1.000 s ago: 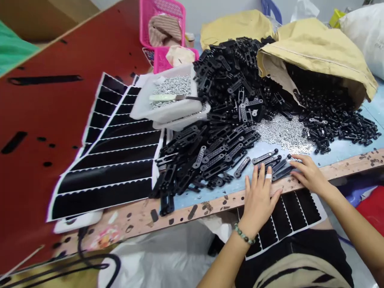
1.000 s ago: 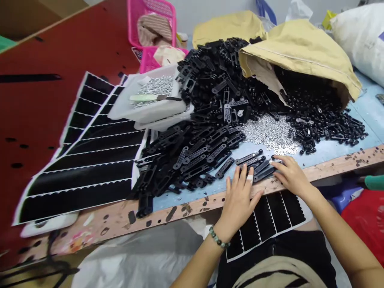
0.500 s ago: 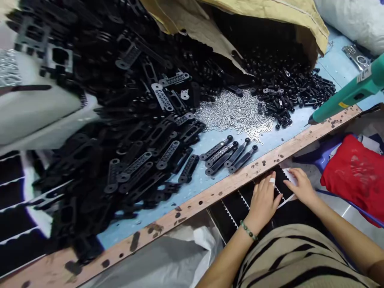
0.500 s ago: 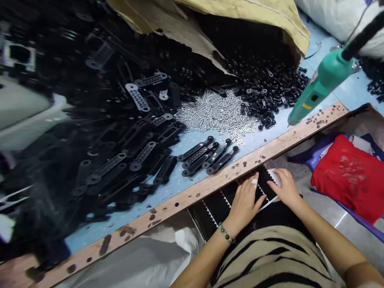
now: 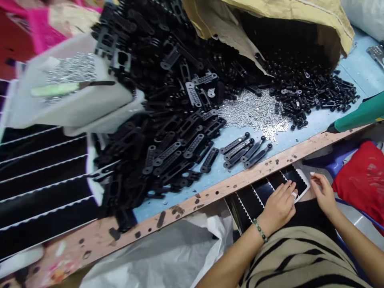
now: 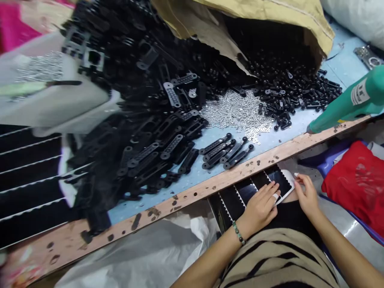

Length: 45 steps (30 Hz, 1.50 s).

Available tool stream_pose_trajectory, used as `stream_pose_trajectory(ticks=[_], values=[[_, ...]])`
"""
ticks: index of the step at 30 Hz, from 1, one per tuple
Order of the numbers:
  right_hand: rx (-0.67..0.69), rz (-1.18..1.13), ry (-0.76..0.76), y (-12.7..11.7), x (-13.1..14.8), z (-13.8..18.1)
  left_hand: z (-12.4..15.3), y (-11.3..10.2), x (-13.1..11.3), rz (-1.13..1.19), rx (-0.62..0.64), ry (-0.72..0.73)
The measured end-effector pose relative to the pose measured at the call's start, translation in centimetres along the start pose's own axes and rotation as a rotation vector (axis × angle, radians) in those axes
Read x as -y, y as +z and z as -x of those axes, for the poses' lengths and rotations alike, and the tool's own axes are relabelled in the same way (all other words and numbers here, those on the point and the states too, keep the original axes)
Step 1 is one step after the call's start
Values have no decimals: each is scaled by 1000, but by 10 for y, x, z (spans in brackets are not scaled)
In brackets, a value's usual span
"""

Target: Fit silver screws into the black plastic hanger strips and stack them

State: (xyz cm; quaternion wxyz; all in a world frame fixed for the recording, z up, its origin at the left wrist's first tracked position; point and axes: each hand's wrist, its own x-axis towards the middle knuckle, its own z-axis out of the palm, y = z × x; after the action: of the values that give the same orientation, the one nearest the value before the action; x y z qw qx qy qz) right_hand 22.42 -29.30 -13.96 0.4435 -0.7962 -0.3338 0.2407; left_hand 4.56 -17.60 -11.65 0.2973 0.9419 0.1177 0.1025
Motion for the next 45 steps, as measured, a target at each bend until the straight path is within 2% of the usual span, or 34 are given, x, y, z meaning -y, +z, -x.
stream_pose_trajectory(ticks=[3, 7, 12, 16, 23, 28, 33, 37, 42, 45], values=[[9, 29, -24, -1, 15, -2, -7, 3, -2, 35, -58, -31], [131, 104, 0, 11, 14, 3, -13, 4, 4, 76, -19, -100], [63, 201, 68, 29, 8, -2, -22, 4, 12, 62, 9, -185], [57, 203, 122, 31, 8, -10, -30, 1, 12, 11, 46, -202], [44, 185, 131, 26, 8, -7, -32, 1, 10, -18, 65, -206], [124, 188, 120, 23, 13, -5, -32, -3, 13, 13, 84, -175], [92, 193, 184, 26, 17, -4, -33, -4, 15, 19, 82, -198], [57, 121, 128, 25, 18, 1, -34, -4, 15, 29, 97, -217], [78, 101, 49, 6, 24, 5, -35, -12, 13, 75, 140, -247], [89, 64, 13, -10, 33, 0, -38, -23, 15, 222, 140, -258]])
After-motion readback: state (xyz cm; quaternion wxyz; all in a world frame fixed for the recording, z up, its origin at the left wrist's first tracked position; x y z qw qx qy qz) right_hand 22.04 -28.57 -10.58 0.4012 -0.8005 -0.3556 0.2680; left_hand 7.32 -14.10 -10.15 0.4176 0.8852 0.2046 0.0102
